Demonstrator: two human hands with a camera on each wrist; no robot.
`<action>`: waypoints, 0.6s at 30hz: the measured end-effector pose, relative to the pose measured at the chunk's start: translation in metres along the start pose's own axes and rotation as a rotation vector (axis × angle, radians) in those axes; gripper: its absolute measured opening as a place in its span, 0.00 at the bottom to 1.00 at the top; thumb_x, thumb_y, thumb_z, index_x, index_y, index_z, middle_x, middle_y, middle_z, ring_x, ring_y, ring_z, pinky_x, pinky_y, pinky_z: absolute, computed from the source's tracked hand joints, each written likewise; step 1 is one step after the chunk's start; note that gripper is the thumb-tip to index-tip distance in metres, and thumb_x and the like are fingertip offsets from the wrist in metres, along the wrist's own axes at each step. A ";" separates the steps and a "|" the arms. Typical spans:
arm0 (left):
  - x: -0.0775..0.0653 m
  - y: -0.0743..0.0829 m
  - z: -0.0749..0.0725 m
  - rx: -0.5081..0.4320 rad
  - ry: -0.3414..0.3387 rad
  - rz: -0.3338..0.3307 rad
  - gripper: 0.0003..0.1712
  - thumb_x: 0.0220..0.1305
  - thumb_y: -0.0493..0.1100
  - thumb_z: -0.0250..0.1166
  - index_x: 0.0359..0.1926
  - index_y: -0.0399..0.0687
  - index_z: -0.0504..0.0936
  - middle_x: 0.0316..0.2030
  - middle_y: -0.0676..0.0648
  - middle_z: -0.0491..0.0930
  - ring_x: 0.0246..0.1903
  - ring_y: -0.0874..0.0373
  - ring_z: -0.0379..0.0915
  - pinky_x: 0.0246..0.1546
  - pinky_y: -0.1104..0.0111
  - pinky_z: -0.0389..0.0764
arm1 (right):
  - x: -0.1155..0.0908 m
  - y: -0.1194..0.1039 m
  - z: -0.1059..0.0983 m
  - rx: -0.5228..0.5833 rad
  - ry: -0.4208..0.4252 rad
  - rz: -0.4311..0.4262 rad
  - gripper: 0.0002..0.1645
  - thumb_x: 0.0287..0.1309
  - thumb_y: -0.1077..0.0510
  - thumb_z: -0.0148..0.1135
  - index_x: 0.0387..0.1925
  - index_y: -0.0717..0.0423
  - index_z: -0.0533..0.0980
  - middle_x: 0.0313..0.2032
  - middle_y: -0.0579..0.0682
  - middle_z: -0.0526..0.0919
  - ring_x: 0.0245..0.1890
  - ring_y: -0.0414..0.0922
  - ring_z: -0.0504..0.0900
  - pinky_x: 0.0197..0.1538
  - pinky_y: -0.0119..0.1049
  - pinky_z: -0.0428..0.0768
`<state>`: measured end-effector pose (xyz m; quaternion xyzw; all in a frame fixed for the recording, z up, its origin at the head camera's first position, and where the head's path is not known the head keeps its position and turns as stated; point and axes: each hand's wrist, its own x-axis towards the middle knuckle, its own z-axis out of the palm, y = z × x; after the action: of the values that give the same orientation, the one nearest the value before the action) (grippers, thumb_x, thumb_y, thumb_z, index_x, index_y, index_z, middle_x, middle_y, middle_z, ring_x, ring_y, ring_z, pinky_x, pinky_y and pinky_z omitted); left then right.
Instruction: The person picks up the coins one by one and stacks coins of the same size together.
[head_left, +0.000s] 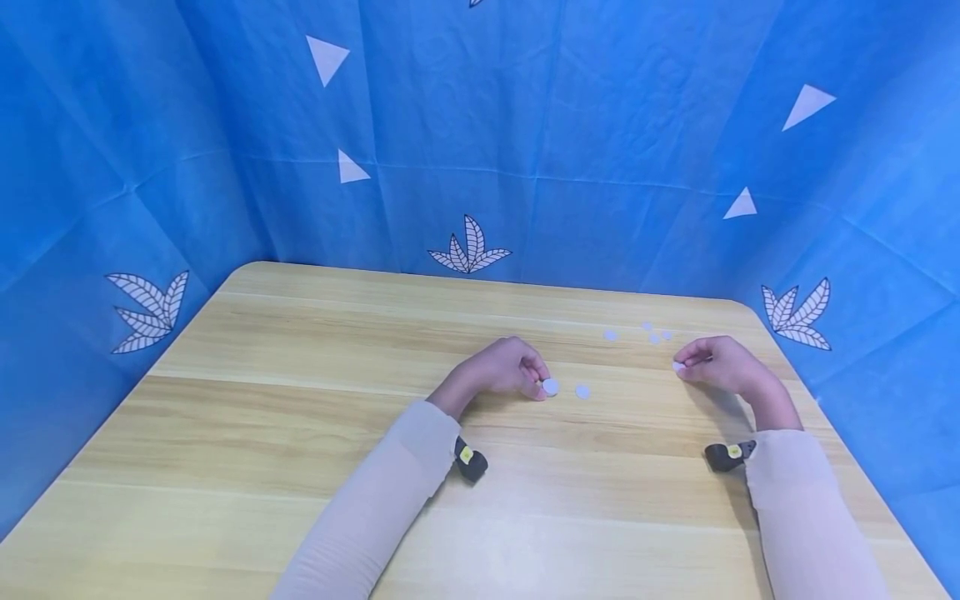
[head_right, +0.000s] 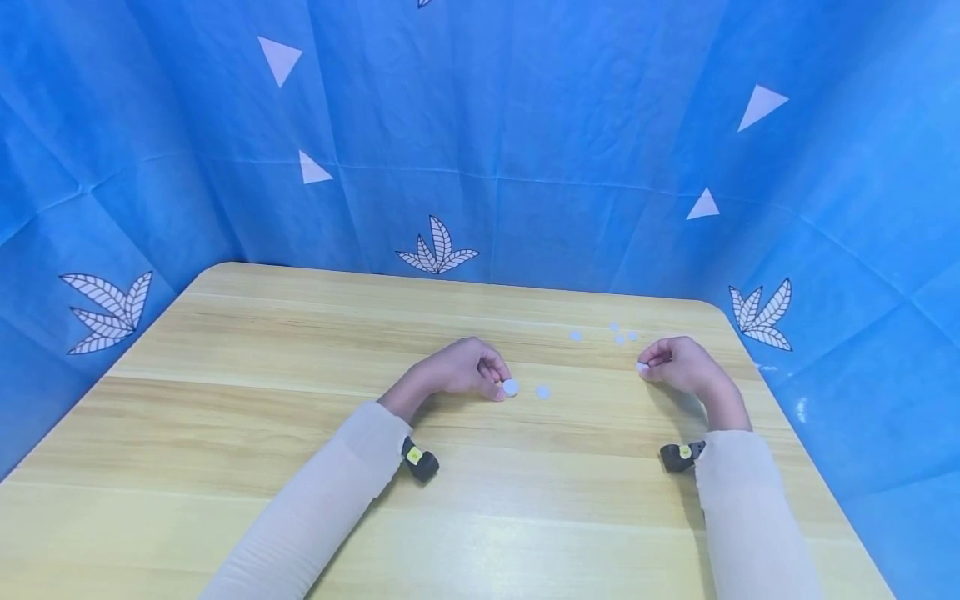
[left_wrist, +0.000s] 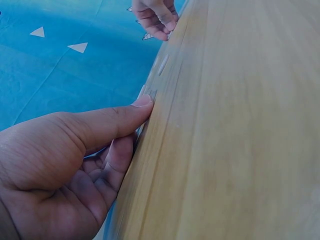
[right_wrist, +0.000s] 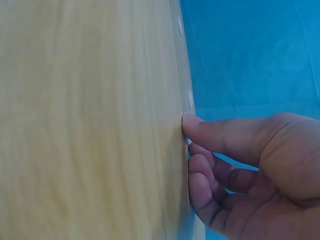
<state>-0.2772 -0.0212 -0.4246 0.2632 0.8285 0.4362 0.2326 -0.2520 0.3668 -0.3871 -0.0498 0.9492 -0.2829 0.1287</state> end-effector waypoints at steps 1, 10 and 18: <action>0.000 0.000 0.000 -0.004 -0.001 0.000 0.10 0.54 0.39 0.80 0.37 0.50 0.88 0.32 0.52 0.84 0.35 0.59 0.77 0.42 0.69 0.78 | 0.000 0.000 0.000 0.000 -0.002 0.002 0.19 0.65 0.59 0.68 0.51 0.68 0.79 0.44 0.57 0.83 0.45 0.48 0.79 0.49 0.39 0.76; 0.000 0.001 0.000 -0.002 -0.003 0.003 0.10 0.54 0.39 0.80 0.38 0.49 0.88 0.32 0.52 0.84 0.35 0.59 0.76 0.41 0.70 0.78 | 0.000 0.000 0.001 0.039 -0.058 -0.005 0.17 0.66 0.61 0.65 0.51 0.69 0.77 0.46 0.58 0.82 0.47 0.49 0.78 0.49 0.35 0.76; 0.000 0.001 0.000 -0.003 -0.003 0.005 0.10 0.54 0.39 0.80 0.38 0.49 0.88 0.32 0.52 0.85 0.35 0.59 0.77 0.42 0.69 0.78 | 0.000 -0.002 0.003 0.065 -0.084 -0.035 0.17 0.62 0.64 0.65 0.50 0.69 0.76 0.44 0.57 0.80 0.45 0.48 0.76 0.45 0.30 0.76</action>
<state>-0.2770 -0.0211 -0.4239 0.2654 0.8269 0.4375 0.2332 -0.2511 0.3637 -0.3885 -0.0741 0.9322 -0.3136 0.1648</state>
